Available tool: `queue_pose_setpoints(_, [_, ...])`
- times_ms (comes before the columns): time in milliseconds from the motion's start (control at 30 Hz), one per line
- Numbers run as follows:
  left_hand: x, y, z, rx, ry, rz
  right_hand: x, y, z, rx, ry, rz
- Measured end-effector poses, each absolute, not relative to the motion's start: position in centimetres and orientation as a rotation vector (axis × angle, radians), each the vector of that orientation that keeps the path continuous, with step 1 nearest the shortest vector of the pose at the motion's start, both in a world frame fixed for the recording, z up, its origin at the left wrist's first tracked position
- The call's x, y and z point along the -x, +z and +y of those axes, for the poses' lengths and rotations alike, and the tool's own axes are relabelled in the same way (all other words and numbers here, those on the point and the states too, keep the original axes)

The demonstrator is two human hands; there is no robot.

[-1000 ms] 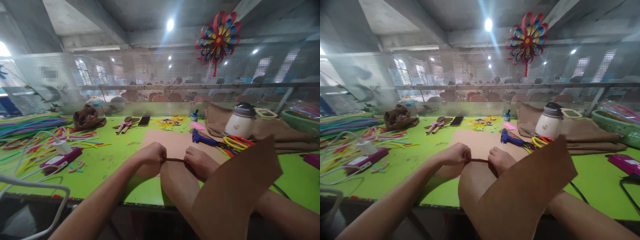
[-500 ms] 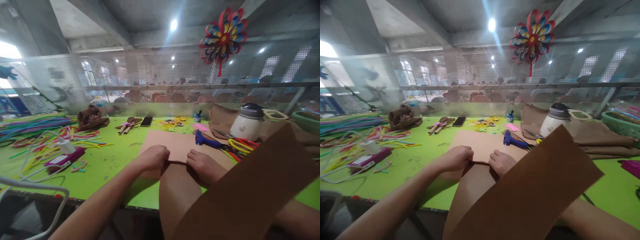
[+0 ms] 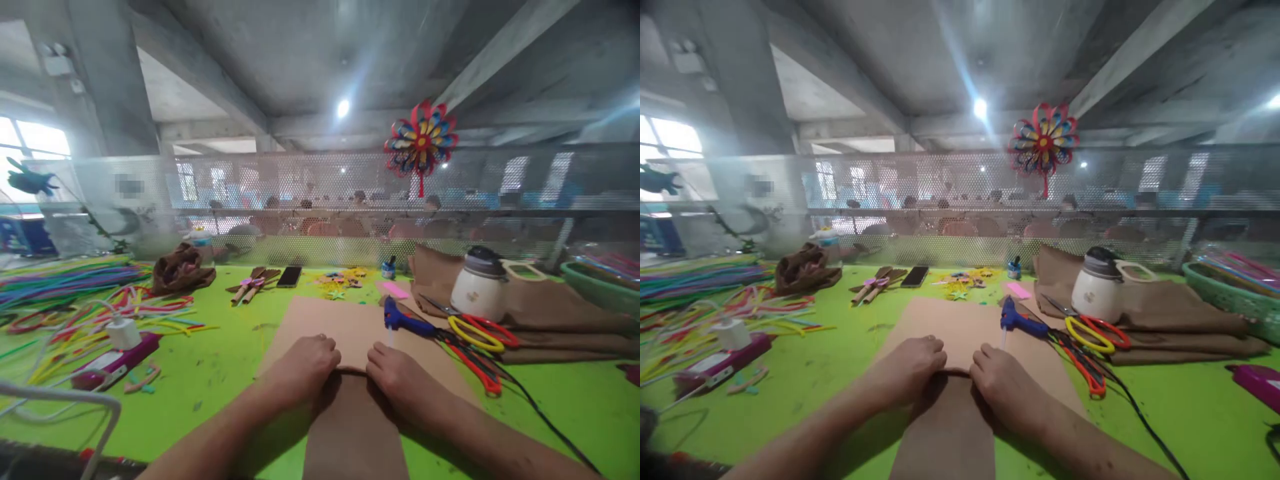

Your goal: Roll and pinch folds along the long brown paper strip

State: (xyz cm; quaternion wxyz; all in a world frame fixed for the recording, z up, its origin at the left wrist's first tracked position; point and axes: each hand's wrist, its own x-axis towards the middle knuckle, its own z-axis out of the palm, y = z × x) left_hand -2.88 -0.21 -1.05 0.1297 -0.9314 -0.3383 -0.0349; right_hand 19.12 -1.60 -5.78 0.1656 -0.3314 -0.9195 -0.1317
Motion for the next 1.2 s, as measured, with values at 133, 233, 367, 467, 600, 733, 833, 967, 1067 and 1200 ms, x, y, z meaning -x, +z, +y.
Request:
queue_pose_setpoints(133, [3.3, -0.4, 1.3, 2.852, -0.199, -1.281, -18.8, -6.2, -1.6, 0.948, -0.407, -2.522])
queue_pose_setpoints(233, [2.9, 0.3, 2.7, 2.976, -0.369, -1.611, -18.6, -6.3, -1.7, 0.899, -0.447, -2.469])
queue_pose_setpoints(367, [1.4, 0.7, 3.3, 3.161, -0.381, -1.753, -18.6, -6.3, -1.8, 0.846, -0.519, -2.429])
queue_pose_setpoints(467, [0.5, 0.5, 2.9, 3.115, -0.265, -1.783, -18.7, -6.5, -1.8, 0.837, -0.558, -2.411])
queue_pose_setpoints(600, [0.4, -0.3, 2.2, 3.121, -0.261, -1.805, -18.9, -6.7, -1.5, 0.843, -0.590, -2.392])
queue_pose_setpoints(733, [0.8, -0.7, 1.8, 3.150, -0.292, -1.812, -18.9, -6.6, -1.4, 0.870, -0.577, -2.379])
queue_pose_setpoints(833, [0.8, -0.9, 1.6, 3.182, -0.351, -1.754, -18.9, -6.3, -1.4, 0.878, -0.597, -2.389])
queue_pose_setpoints(967, [0.8, -1.3, 1.9, 3.171, -0.418, -1.715, -19.0, -6.1, -1.2, 0.882, -0.592, -2.407])
queue_pose_setpoints(1067, [0.9, -1.7, 2.2, 3.195, -0.469, -1.679, -19.1, -5.8, -1.3, 0.916, -0.507, -2.387])
queue_pose_setpoints(1200, [0.9, -1.8, 2.2, 3.234, -0.527, -1.685, -19.1, -4.7, -2.0, 0.963, -0.205, -2.278])
